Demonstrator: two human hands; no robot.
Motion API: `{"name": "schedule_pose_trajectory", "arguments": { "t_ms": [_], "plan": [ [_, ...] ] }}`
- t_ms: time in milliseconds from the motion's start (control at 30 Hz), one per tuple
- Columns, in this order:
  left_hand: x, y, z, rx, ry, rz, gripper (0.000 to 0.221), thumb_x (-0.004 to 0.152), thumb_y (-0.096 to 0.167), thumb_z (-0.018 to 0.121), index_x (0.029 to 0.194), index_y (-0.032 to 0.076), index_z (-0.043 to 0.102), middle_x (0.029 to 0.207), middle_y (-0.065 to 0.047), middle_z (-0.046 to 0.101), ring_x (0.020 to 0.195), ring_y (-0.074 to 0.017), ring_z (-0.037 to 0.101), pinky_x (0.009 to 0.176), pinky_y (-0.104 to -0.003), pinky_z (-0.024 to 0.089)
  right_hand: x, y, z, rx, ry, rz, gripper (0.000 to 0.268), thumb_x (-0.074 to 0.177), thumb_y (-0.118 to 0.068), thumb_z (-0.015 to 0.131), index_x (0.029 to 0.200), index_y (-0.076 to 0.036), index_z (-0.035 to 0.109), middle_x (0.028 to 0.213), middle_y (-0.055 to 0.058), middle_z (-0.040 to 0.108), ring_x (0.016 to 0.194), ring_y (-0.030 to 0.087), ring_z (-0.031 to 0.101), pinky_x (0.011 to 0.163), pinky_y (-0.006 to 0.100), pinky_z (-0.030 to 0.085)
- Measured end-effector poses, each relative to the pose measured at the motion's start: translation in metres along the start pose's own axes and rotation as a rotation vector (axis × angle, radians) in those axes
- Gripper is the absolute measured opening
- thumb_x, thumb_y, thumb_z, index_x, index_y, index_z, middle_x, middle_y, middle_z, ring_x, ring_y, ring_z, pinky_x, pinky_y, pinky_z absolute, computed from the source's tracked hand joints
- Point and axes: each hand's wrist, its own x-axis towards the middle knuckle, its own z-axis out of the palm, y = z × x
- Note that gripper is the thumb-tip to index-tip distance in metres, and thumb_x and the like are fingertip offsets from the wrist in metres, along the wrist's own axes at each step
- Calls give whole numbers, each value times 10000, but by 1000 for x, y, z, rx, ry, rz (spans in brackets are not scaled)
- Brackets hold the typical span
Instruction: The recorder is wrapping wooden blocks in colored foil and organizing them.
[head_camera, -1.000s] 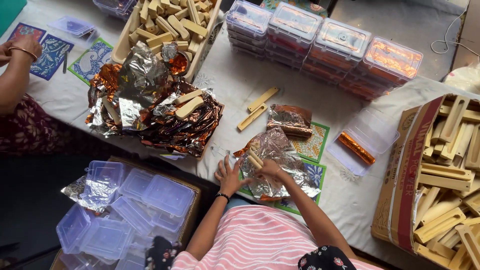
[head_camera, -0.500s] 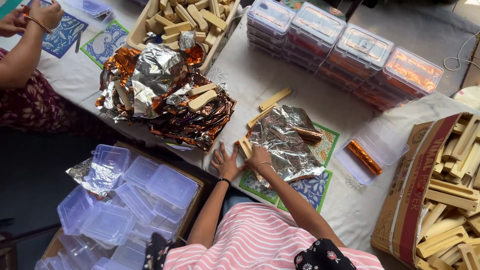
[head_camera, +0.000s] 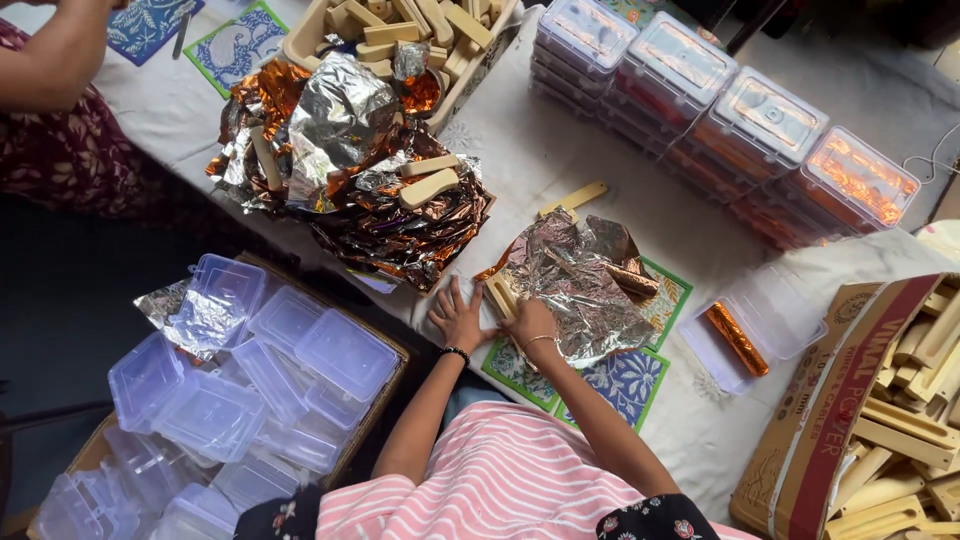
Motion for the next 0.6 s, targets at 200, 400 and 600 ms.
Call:
{"name": "schedule_pose_trajectory", "arguments": {
  "t_ms": [200, 400, 600],
  "plan": [
    [29, -14, 41, 40, 53, -10, 1290, 598, 606, 918, 1617, 325, 178, 1664, -116, 19, 1498, -503, 67, 1104, -760, 192, 34, -1, 12, 16, 17, -74, 425, 660, -367, 870, 929, -53, 773, 915, 222, 729, 866, 393, 716, 806, 483, 579],
    [19, -7, 16, 31, 23, -37, 1465, 482, 677, 933, 1622, 226, 131, 1673, -109, 30, 1513, -477, 70, 1116, -736, 198, 70, -12, 9, -30, -75, -87, 404, 634, -362, 859, 905, -74, 778, 872, 202, 721, 812, 375, 726, 763, 469, 599],
    [15, -11, 20, -45, 42, -21, 1683, 344, 795, 889, 1651, 151, 48, 1677, -110, 28, 1516, -471, 60, 1117, -739, 176, 82, -12, 23, -74, -34, -197, 361, 666, -357, 838, 906, -93, 786, 881, 197, 731, 830, 376, 716, 782, 469, 593]
  ]
}}
